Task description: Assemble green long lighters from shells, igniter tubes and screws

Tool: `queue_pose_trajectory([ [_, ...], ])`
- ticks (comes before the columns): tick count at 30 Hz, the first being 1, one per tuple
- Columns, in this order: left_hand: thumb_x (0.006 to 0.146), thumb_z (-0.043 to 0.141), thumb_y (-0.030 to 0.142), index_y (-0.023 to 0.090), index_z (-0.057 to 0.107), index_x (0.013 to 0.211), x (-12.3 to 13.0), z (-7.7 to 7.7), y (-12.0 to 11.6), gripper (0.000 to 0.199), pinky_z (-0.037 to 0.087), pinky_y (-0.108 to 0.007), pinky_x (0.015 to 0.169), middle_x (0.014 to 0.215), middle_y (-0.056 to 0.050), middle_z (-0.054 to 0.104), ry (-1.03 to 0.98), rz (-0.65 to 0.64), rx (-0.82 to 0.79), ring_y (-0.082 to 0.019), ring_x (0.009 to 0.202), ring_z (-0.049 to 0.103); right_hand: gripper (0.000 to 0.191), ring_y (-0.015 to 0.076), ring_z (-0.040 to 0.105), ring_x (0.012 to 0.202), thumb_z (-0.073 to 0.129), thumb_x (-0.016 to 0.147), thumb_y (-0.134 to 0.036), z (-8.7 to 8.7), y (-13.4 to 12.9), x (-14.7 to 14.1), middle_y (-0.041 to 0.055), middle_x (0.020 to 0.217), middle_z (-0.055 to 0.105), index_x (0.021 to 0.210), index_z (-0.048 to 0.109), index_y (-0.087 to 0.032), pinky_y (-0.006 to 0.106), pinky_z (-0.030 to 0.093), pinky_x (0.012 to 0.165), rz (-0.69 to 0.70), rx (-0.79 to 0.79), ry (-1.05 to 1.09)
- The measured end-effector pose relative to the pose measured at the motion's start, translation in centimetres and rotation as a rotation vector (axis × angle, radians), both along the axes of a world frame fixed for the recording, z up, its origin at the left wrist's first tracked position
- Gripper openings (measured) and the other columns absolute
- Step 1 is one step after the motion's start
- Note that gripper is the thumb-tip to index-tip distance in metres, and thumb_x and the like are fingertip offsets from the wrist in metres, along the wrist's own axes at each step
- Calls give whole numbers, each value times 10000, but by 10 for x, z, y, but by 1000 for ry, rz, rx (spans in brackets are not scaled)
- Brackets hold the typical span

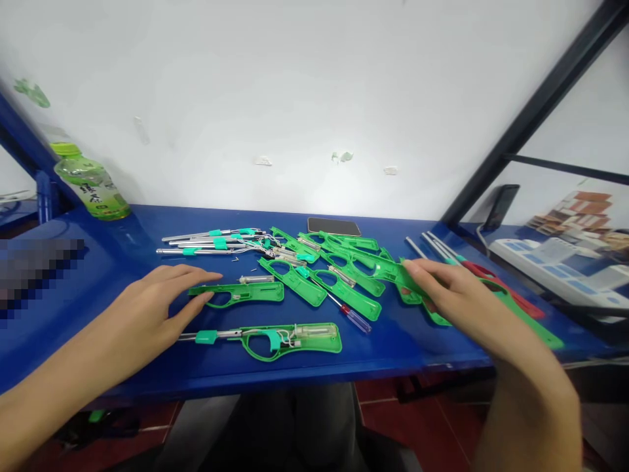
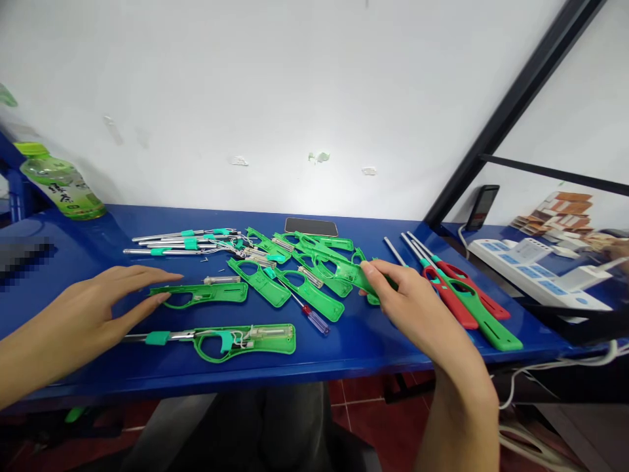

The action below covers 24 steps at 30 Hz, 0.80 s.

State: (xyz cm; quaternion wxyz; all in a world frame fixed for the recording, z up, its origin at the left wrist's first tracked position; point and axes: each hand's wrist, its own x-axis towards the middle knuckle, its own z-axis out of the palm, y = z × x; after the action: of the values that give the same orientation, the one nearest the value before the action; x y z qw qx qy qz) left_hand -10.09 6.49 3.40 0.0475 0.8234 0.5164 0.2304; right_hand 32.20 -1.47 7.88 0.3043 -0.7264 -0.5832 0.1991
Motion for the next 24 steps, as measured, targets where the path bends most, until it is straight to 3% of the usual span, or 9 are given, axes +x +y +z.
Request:
queue_pose_trajectory([
  [6,991,452,746,328,819,1094,1,14,-10,566,595,-521,1011,1144,-37,819,33,-55,-61,-331,1101,742,571,169,452,589,486,935,-775,-1,0,2,-14,670,498,847,621,-227,291,363,552,-11,-21,-25],
  [11,969,544,810,400,825,1152,3,8,-25,530,623,-360,960,1196,9,809,26,-161,-185,-274,1066,765,595,172,477,595,465,941,-809,-5,-1,7,-23,676,475,864,608,-236,287,377,566,-28,-37,-43],
  [19,961,492,865,414,838,1159,9,1,-27,602,642,-394,1002,1228,-4,814,28,-173,-196,-295,1100,781,654,147,404,533,473,931,-860,2,-3,1,-36,596,427,767,573,-235,270,325,499,13,-21,-6],
  [24,999,500,806,403,843,1136,14,2,-26,547,640,-363,996,1192,14,834,28,-201,-143,-282,1076,795,688,133,403,519,634,820,-918,6,-3,-6,-16,636,543,749,564,-238,259,351,459,28,-11,128],
])
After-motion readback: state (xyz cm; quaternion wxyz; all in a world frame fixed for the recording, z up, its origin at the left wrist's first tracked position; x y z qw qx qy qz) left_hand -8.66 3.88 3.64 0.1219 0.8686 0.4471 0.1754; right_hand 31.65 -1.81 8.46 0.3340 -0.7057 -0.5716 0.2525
